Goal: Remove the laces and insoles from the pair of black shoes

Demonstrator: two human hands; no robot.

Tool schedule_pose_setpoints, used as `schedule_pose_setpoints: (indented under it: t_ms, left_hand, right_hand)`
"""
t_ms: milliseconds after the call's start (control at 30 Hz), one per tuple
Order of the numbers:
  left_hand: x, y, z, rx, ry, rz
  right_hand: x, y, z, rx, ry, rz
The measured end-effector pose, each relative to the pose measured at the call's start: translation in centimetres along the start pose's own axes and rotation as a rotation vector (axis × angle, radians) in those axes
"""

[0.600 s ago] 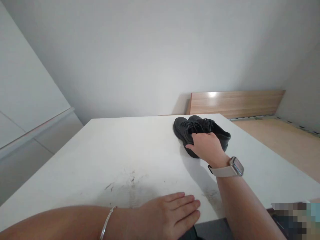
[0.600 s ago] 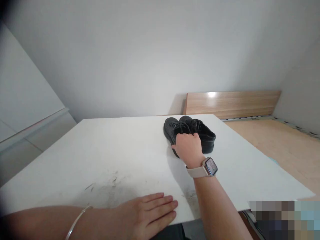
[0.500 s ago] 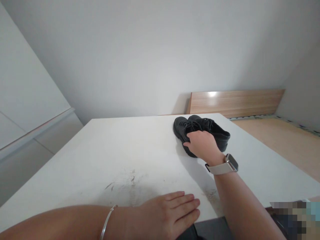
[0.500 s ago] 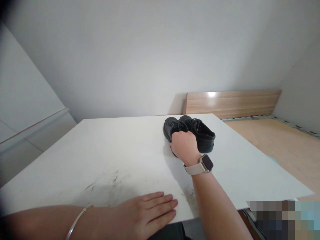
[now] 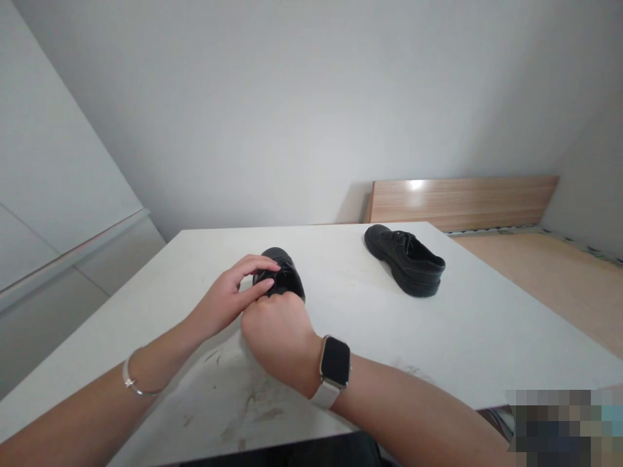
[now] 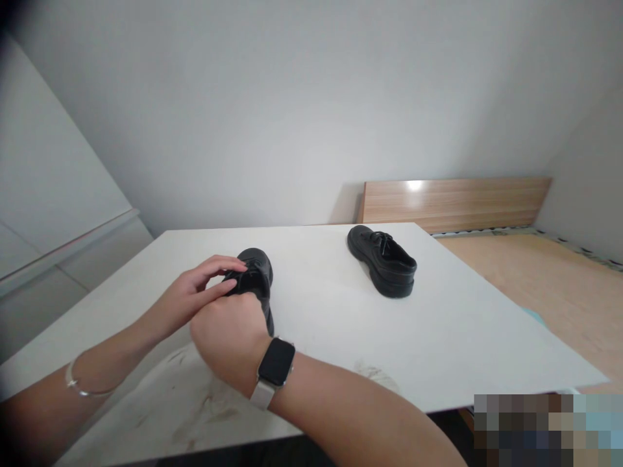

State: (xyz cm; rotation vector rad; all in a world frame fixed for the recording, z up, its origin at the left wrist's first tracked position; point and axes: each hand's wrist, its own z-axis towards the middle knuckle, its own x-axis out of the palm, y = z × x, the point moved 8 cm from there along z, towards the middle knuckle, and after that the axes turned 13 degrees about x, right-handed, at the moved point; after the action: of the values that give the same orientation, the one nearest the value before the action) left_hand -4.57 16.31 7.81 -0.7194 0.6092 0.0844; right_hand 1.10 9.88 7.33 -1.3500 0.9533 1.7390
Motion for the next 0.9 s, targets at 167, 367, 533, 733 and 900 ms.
schedule_pose_setpoints:
  t_ms: [167,367,533,733,900]
  left_hand:
    - [-1.1,0.4,-1.7,0.035,0.043,0.087]
    - [-1.0,-0.9,-1.9,0.126,-0.004,0.196]
    - [-1.1,-0.9,-2.4,0.064,-0.114,0.222]
    - [-1.0,1.0,-3.1,-0.042,-0.265,0.059]
    - [-0.7,1.5,-3.0,-0.04,-0.288,0.041]
  right_hand:
    - [0.0,1.1,-0.8,-0.129,-0.1,0.119]
    - [-3.6,-5.7,-0.5,0.017,-0.387,0.569]
    - [-3.0,-7.4,0.5,-0.054,-0.3,0.749]
    - [-2.3,-6.9,0.7,-0.053,-0.188,0.781]
    - [-1.7,-7.9,1.2,0.061,-0.258,0.758]
